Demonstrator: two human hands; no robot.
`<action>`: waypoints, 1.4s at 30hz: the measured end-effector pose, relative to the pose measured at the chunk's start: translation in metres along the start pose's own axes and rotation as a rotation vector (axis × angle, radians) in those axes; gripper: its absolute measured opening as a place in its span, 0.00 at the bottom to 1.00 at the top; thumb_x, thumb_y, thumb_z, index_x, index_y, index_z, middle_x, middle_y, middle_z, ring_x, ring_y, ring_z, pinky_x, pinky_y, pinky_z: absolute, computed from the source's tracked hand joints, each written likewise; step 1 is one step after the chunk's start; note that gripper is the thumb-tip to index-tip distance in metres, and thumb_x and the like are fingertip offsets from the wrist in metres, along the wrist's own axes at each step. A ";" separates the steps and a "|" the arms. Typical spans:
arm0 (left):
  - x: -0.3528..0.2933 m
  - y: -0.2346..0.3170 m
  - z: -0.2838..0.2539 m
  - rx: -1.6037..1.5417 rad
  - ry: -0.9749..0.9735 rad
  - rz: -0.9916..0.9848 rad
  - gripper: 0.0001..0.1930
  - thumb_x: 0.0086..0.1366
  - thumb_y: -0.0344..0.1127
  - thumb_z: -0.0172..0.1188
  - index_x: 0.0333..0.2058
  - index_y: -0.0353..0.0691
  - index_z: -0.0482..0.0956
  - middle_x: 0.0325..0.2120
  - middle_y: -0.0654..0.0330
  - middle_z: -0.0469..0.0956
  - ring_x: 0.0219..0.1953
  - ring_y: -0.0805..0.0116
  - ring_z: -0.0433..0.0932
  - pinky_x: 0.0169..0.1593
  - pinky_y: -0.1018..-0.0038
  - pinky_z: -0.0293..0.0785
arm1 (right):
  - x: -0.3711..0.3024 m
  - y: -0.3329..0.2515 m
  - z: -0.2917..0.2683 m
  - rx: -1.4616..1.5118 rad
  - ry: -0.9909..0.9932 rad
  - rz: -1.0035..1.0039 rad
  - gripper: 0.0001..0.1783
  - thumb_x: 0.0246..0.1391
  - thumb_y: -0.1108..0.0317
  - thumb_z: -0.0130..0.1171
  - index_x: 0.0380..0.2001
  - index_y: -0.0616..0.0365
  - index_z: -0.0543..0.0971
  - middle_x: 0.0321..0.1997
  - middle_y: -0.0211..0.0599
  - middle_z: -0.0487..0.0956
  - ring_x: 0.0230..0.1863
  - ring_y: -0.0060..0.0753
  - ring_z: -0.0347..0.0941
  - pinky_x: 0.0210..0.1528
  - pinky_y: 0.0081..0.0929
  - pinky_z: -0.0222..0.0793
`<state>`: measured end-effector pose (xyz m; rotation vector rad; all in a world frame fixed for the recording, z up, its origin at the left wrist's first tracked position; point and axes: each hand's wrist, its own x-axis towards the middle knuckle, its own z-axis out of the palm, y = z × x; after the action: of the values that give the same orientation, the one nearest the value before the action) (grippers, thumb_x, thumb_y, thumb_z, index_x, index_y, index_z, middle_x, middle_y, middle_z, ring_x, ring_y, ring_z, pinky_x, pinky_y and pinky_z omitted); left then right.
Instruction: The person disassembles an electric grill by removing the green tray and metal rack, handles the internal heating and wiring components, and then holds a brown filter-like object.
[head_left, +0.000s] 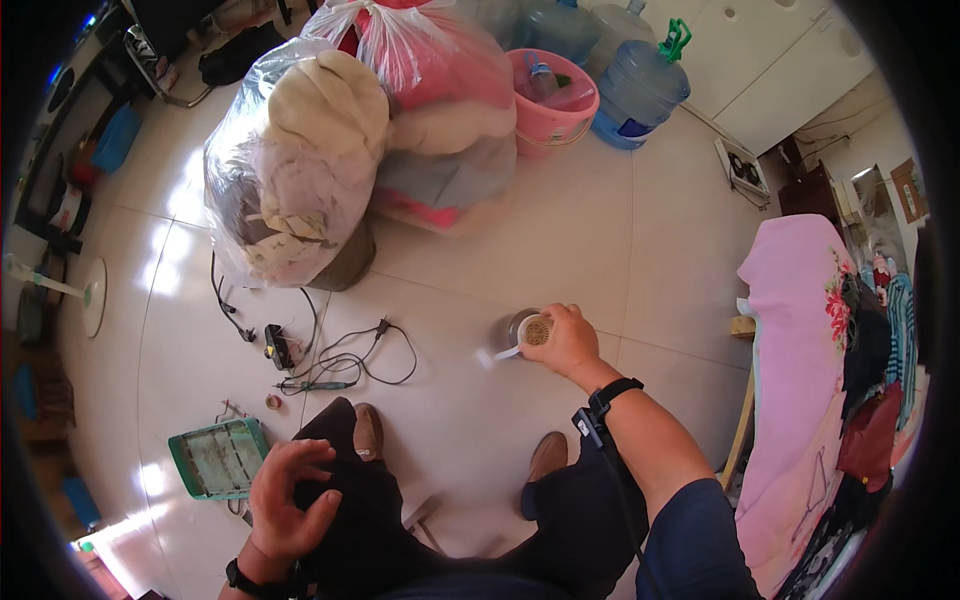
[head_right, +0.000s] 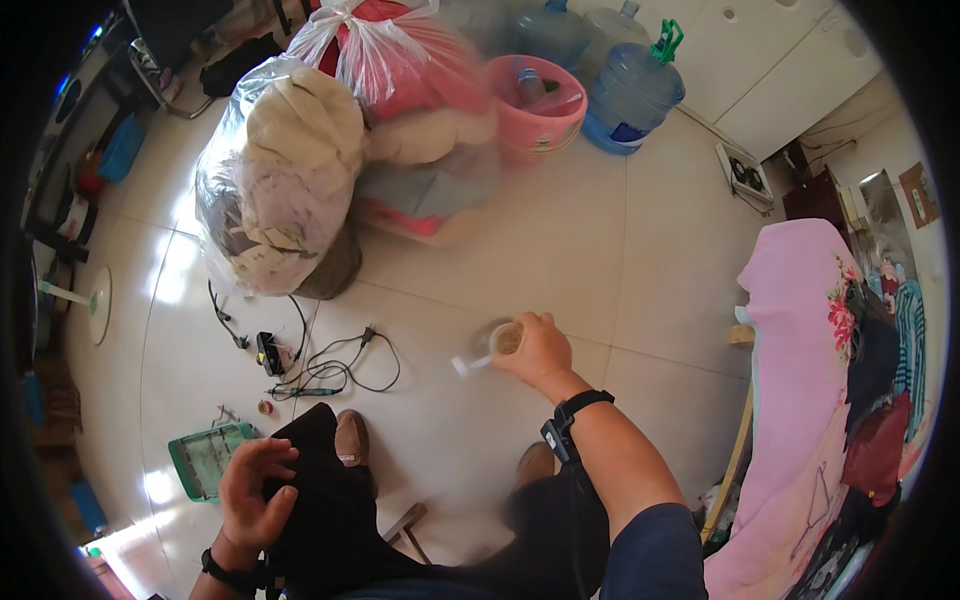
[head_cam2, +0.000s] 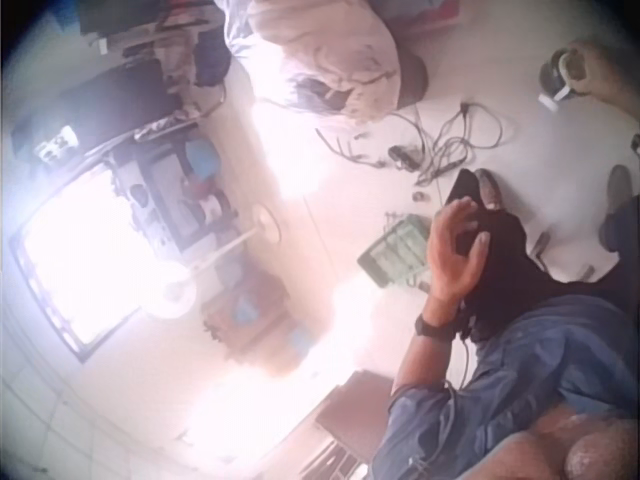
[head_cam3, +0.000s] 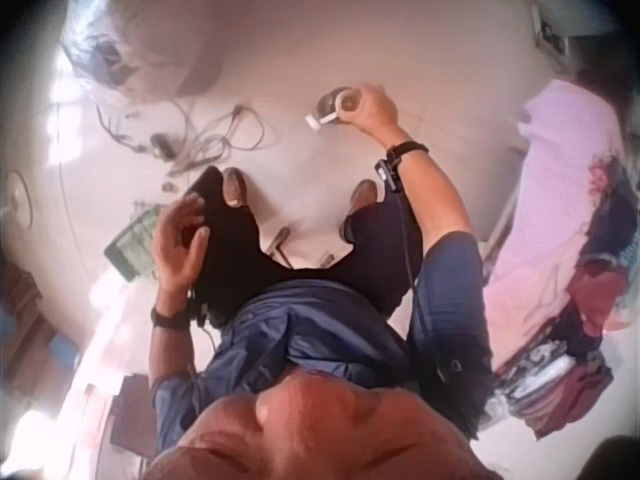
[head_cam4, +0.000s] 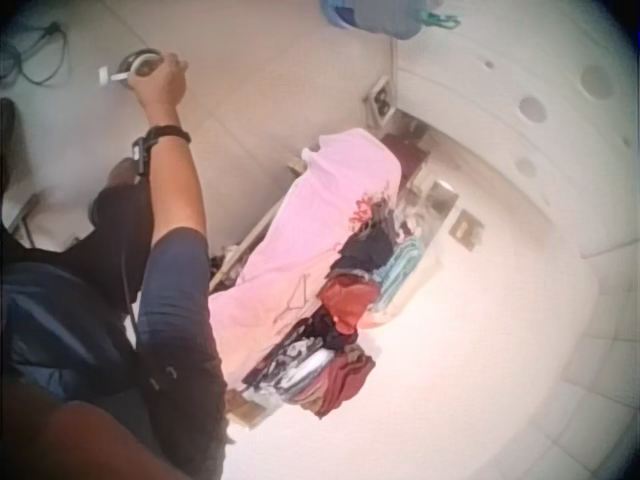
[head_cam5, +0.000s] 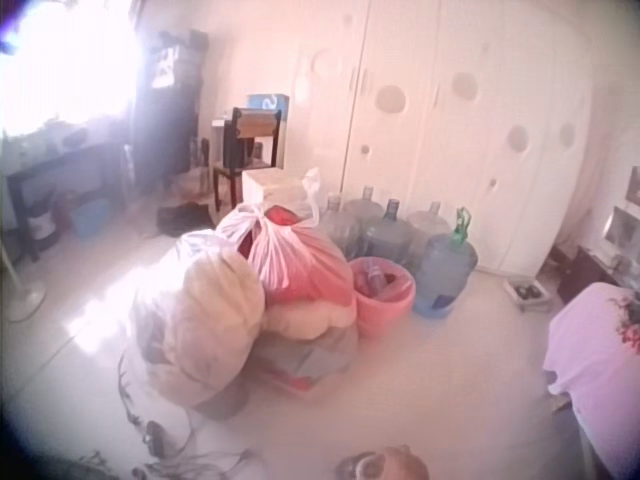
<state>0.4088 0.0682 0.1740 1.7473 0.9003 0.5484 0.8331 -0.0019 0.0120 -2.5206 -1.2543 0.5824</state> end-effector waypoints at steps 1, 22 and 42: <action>0.000 0.000 0.001 0.002 0.002 -0.002 0.31 0.54 0.20 0.64 0.58 0.32 0.68 0.50 0.48 0.76 0.50 0.58 0.81 0.47 0.69 0.82 | 0.002 0.003 0.002 -0.004 -0.008 0.021 0.35 0.31 0.46 0.77 0.45 0.49 0.79 0.45 0.43 0.76 0.45 0.48 0.79 0.46 0.42 0.78; 0.012 0.012 0.009 0.107 -0.098 -0.024 0.32 0.56 0.20 0.63 0.61 0.32 0.65 0.54 0.47 0.74 0.54 0.58 0.80 0.50 0.69 0.81 | -0.090 0.212 -0.048 -0.090 0.087 0.222 0.32 0.29 0.58 0.80 0.39 0.57 0.76 0.40 0.45 0.79 0.43 0.49 0.78 0.46 0.41 0.75; 0.005 0.016 0.018 0.110 0.015 -0.050 0.29 0.57 0.21 0.67 0.58 0.33 0.70 0.52 0.51 0.76 0.52 0.61 0.81 0.49 0.70 0.82 | -0.284 0.360 0.041 0.182 0.298 0.630 0.31 0.35 0.60 0.77 0.42 0.61 0.75 0.37 0.43 0.80 0.28 0.34 0.80 0.26 0.31 0.79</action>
<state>0.4302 0.0588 0.1821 1.8160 0.9981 0.4879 0.9106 -0.4410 -0.1036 -2.6901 -0.2777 0.3928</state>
